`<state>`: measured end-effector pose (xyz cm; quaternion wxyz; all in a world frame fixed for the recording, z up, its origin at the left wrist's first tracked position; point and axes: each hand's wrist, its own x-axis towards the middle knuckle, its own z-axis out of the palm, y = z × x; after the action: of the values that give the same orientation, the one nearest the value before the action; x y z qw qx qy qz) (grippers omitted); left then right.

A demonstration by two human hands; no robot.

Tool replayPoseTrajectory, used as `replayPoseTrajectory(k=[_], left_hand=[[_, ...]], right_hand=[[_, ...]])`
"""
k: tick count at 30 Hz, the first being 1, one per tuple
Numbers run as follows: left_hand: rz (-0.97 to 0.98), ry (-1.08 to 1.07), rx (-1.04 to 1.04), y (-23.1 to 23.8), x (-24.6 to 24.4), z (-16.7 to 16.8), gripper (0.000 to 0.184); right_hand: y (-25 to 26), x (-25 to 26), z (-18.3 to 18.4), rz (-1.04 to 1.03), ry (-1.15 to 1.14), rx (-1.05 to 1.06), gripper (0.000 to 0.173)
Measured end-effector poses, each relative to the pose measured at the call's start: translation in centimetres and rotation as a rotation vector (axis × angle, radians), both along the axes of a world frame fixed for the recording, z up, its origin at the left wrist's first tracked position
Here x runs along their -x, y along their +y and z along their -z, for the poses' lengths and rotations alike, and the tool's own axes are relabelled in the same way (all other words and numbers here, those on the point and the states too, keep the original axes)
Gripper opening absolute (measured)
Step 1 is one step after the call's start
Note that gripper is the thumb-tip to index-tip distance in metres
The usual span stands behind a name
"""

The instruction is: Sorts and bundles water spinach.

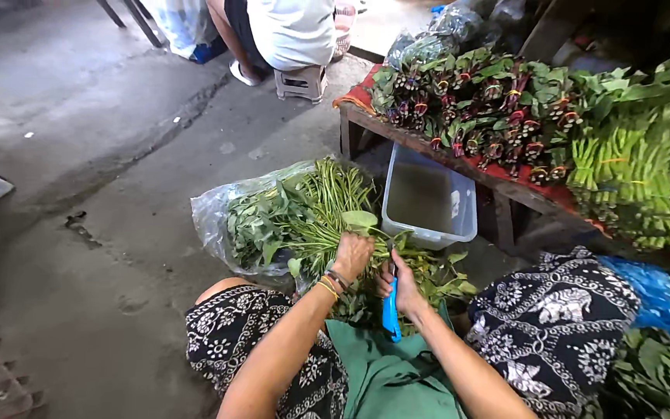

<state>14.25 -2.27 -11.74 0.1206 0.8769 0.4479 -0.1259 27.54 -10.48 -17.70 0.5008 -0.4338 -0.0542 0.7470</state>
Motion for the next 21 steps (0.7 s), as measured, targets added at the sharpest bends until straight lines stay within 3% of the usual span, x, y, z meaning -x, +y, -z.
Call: replayPoseTrajectory(k=[2, 3, 5, 10, 13, 16, 17, 20, 21], left_hand=[[-0.018, -0.07, -0.031, 0.9, 0.8, 0.0, 0.035], [-0.029, -0.089, -0.062, 1.4, 1.0, 0.1, 0.032], [-0.059, -0.106, -0.102, 1.9, 1.3, 0.1, 0.031], [-0.065, -0.024, -0.163, 1.4, 1.5, -0.2, 0.033], [-0.014, 0.022, -0.181, 0.9, 1.2, -0.2, 0.033], [0.063, 0.045, -0.173, -0.4, 0.1, -0.3, 0.032], [0.075, 0.055, -0.151, -0.8, -0.2, -0.6, 0.032], [0.067, 0.046, -0.151, -0.9, -0.5, -0.8, 0.031], [0.063, 0.036, -0.165, -0.9, -0.5, -0.7, 0.03]], right_hand=[[0.3, -0.5, 0.1, 0.004, 0.115, -0.014, 0.066], [0.7, -0.7, 0.4, 0.0, 0.067, 0.016, 0.066], [1.6, -1.0, 1.2, -0.09, -0.218, 0.089, 0.069], [2.3, -1.5, 1.6, -0.419, -0.831, 0.101, 0.037], [2.0, -1.2, -0.1, -0.153, -0.811, -0.109, 0.031], [1.9, -1.2, -1.8, -0.165, -0.996, -0.364, 0.062], [1.9, -1.3, -1.9, -0.18, -1.084, -0.427, 0.063], [1.9, -1.9, -1.8, -0.14, -1.12, -0.5, 0.036], [1.9, -2.1, -1.7, -0.134, -1.092, -0.512, 0.035]])
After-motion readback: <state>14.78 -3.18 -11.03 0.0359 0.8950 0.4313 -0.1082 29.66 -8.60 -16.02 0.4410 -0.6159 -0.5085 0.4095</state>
